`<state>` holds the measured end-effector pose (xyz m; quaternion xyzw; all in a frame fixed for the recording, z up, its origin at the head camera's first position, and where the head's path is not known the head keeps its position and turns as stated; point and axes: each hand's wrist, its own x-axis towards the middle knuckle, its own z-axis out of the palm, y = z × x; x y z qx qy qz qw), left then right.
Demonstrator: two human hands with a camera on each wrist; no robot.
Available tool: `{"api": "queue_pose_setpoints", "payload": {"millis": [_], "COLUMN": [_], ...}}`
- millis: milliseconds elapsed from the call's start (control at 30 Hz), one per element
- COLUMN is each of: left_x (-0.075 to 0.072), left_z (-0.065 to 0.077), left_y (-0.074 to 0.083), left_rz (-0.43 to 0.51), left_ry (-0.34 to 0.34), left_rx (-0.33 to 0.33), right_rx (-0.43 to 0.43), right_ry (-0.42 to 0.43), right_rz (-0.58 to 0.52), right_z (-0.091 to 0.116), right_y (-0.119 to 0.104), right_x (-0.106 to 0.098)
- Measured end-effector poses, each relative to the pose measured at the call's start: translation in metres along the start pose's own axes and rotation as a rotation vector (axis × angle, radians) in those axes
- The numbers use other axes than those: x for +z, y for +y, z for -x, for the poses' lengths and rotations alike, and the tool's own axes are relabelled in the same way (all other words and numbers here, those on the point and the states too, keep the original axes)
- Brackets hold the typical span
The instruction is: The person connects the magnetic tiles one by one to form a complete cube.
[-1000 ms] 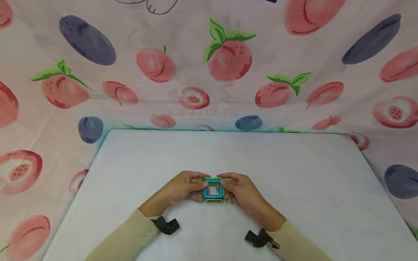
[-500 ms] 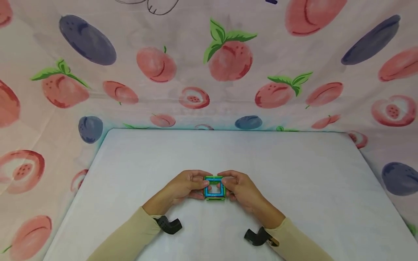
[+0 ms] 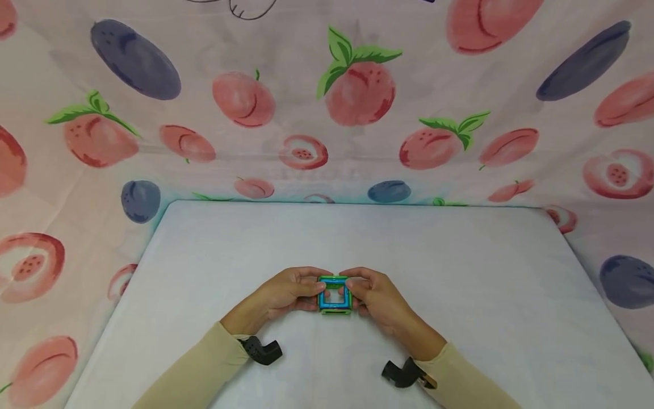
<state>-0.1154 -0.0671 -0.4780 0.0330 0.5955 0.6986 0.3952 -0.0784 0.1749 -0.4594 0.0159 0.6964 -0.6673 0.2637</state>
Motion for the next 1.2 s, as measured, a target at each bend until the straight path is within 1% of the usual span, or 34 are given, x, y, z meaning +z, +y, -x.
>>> {"api": "queue_pose_setpoints", "payload": {"millis": [133, 267, 367, 533, 667, 800, 900, 967, 1100, 1133, 1167, 1200], "left_x": [-0.001, -0.001, 0.001, 0.003, 0.003, 0.002, 0.0, -0.001, -0.007, -0.009, -0.011, -0.013], "left_z": [-0.001, -0.002, -0.003, -0.004, -0.004, -0.003, -0.001, 0.0, 0.004, 0.007, 0.01, 0.014], "left_y": [0.0, 0.0, -0.001, -0.001, -0.001, -0.001, -0.001, 0.0, 0.005, 0.007, 0.01, 0.014], "left_rz": [-0.008, -0.007, -0.005, -0.016, -0.021, -0.023, -0.026, -0.025, -0.05, -0.071, -0.112, -0.178], "left_ry": [-0.011, -0.027, -0.042, -0.051, -0.054, -0.055, -0.053, -0.053, -0.072, -0.074, -0.072, -0.061], "left_rx": [0.0, -0.005, -0.011, -0.013, -0.015, -0.029, -0.026, -0.02, -0.02, -0.019, -0.013, 0.0], "right_rx": [0.001, -0.013, -0.001, 0.015, -0.013, -0.052, -0.083, -0.088, -0.052, -0.046, -0.046, -0.051], "right_ry": [0.01, -0.014, -0.024, -0.041, -0.046, -0.041, -0.038, -0.025, 0.041, 0.066, 0.097, 0.134], "right_rz": [0.007, 0.03, 0.051, 0.118, 0.157, 0.186, 0.208, 0.235, 0.334, 0.367, 0.402, 0.439], "right_z": [0.0, 0.004, 0.007, 0.011, 0.014, 0.015, 0.014, 0.014, 0.017, 0.018, 0.021, 0.023], "right_y": [-0.001, -0.004, -0.005, -0.004, -0.002, 0.0, 0.0, -0.001, -0.006, -0.009, -0.011, -0.014], "right_x": [0.0, -0.002, -0.005, -0.008, -0.008, -0.003, 0.001, 0.002, -0.001, -0.003, -0.006, -0.009]}}
